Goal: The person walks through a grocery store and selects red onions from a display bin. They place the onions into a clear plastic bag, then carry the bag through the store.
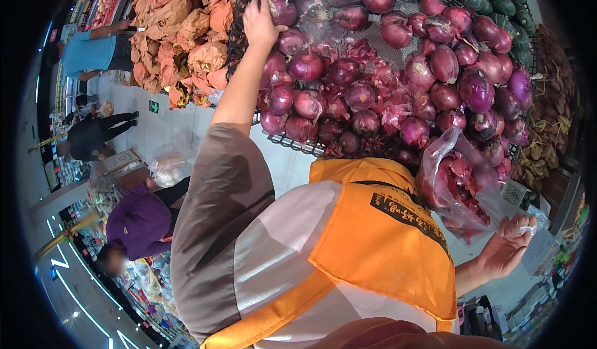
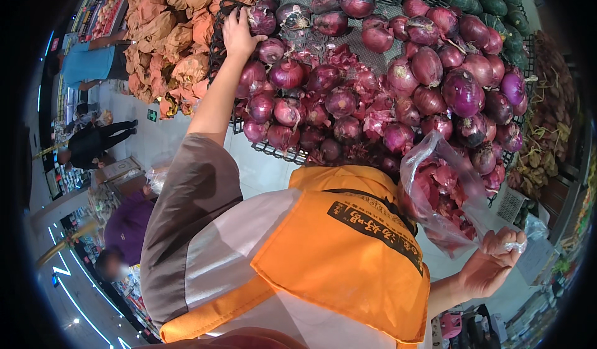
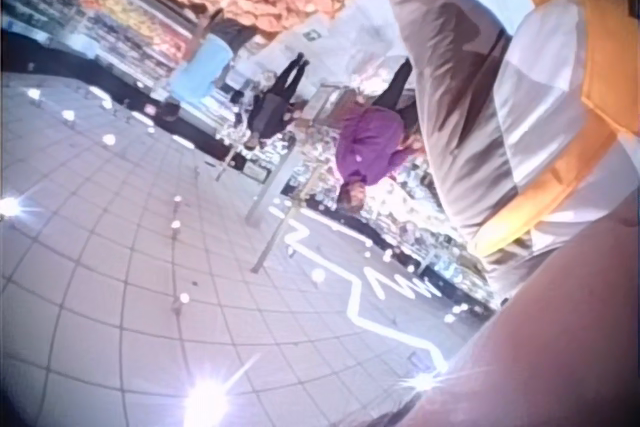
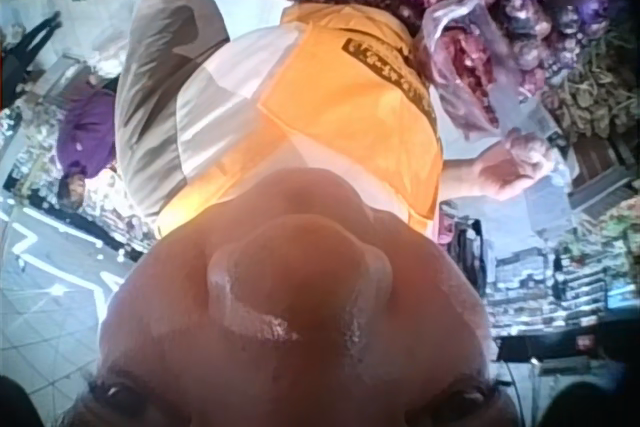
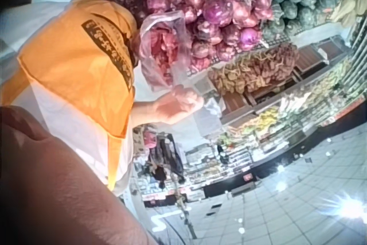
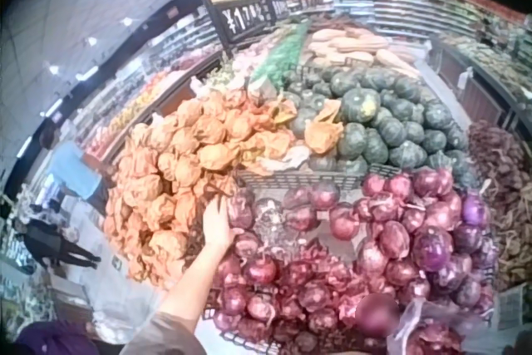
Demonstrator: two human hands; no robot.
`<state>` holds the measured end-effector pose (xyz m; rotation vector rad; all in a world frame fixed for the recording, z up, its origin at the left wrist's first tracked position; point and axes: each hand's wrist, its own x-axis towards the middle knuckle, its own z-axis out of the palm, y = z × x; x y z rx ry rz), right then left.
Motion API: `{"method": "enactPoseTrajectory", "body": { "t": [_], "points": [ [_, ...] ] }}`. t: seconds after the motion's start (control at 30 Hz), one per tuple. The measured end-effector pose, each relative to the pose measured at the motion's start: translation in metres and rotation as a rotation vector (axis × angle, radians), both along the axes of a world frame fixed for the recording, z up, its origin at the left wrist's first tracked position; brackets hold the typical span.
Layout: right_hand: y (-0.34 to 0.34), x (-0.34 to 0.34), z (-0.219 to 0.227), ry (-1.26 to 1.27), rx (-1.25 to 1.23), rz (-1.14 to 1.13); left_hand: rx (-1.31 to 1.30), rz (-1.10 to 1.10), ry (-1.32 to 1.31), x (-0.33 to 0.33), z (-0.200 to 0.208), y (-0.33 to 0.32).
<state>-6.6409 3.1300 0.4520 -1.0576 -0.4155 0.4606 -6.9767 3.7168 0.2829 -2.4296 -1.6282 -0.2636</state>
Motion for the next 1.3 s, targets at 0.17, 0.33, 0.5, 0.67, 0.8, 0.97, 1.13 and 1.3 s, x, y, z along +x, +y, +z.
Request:
{"method": "enactPoseTrajectory", "body": {
  "t": [0.17,0.33,0.5,0.67,0.8,0.97,1.13,1.3],
  "points": [
    [-0.003,0.003,0.0,0.045,0.075,0.087,0.068,-0.024,0.056,-0.001,-0.006,-0.002],
    [-0.007,0.004,0.0,-0.017,0.04,0.114,-0.017,-0.221,-0.117,-0.003,-0.007,-0.016],
    [-0.003,-0.001,0.002,-0.004,0.011,0.007,-0.698,-0.627,0.242,-0.002,-0.02,-0.073],
    [0.007,-0.005,0.001,0.022,0.02,0.009,-0.575,-0.557,0.464,0.005,-0.043,-0.091],
    [0.002,-0.005,0.001,0.019,0.04,0.007,-0.765,-0.405,0.0,0.02,-0.036,-0.069],
    [-0.006,-0.005,-0.003,0.046,0.049,-0.077,-1.323,-0.302,-0.904,0.107,-0.003,-0.064],
    [-0.011,-0.005,-0.003,0.031,0.055,-0.108,-1.702,-0.113,-1.445,0.253,0.016,-0.094],
    [-0.025,-0.006,0.0,0.011,0.058,-0.09,-1.569,-0.171,-1.575,0.313,0.016,-0.115]
  ]
}}
